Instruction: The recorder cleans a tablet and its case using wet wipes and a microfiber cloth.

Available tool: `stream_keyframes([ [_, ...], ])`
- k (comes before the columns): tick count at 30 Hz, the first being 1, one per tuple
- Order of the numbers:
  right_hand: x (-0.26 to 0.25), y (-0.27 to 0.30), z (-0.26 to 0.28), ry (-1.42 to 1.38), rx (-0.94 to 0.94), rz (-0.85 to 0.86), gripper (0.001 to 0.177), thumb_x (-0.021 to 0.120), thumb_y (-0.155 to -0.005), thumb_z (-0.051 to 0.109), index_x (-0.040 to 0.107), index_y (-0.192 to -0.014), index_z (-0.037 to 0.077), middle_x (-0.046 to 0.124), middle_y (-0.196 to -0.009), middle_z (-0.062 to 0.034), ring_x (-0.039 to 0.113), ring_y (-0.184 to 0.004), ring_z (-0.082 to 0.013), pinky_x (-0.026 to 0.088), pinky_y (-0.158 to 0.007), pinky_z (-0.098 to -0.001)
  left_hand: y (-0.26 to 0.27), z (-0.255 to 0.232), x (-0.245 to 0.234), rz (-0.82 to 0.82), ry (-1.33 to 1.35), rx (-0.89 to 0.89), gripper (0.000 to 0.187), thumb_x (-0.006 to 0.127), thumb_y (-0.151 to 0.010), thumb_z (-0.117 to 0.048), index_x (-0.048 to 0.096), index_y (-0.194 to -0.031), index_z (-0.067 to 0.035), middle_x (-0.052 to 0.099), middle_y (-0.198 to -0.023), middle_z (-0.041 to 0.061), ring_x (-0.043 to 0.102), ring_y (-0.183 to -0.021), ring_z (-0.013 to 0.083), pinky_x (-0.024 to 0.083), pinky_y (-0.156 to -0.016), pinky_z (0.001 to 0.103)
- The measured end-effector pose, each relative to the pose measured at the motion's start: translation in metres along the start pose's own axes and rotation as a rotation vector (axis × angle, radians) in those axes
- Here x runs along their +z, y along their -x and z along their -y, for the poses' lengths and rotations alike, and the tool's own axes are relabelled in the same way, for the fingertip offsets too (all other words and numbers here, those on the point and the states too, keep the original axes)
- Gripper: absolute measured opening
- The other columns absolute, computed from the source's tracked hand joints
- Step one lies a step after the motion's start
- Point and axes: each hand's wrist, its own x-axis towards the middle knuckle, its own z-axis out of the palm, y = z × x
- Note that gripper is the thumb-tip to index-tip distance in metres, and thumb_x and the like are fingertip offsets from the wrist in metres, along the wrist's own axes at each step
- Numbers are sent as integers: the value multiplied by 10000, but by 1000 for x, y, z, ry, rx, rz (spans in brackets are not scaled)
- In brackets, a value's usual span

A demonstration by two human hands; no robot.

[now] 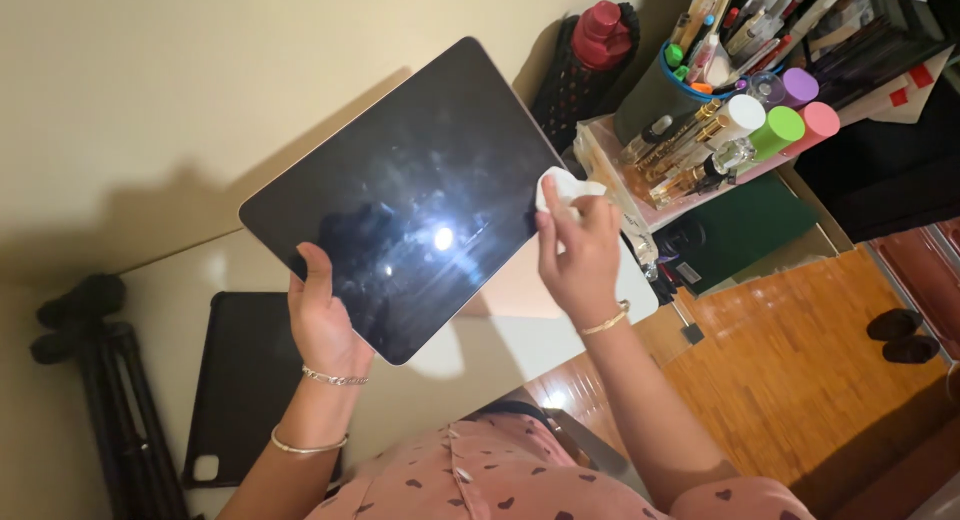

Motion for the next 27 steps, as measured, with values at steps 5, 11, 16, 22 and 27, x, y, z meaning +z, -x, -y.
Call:
stream_keyframes([
  [5, 23, 54, 85, -357, -148, 270, 295, 639, -998, 224, 695, -1283, 168, 660, -1105, -63, 577, -915, -279, 423, -750, -461, -6, 19, -14, -34, -99, 47, 585, 589, -1050, -426, 507, -1463, -19, 602, -1418, 74, 581, -1273, 190, 469, -1106, 367],
  [11, 2, 9, 10, 156, 64, 125, 444, 544, -1054, 227, 579, -1495, 187, 563, -1530, -93, 334, -1505, -418, 178, -1198, -635, -2, 5, -5, 8, 6, 18, 584, 598, -1016, -408, 480, -1448, -33, 594, -1387, 77, 608, -1229, 210, 508, -1062, 398],
  [16, 19, 44, 63, -208, 137, 234, 602, 434, -1056, 251, 352, -1636, 108, 467, -1634, -110, 163, -1616, -458, 55, -1253, -718, -8, 16, -13, 9, 3, 39, 586, 608, -1025, -398, 499, -1446, -6, 605, -1391, 89, 616, -1229, 218, 508, -1066, 397],
  [22, 7, 32, 51, -281, -130, 388, 808, 651, -912, 413, 330, -1606, 151, 406, -1621, -114, 171, -1559, -434, 182, -1155, -726, -4, 9, -11, -22, -47, 46, 587, 604, -1018, -410, 501, -1449, -25, 608, -1398, 63, 597, -1254, 189, 484, -1082, 366],
  [27, 12, -1, 42, -179, 190, 183, 878, 700, -896, 281, 294, -1661, 137, 225, -1664, -320, 172, -1565, -509, 203, -1209, -695, -6, 18, -18, 11, -13, -7, 557, 595, -1042, -405, 518, -1426, -9, 605, -1388, 97, 616, -1231, 213, 514, -1059, 384],
])
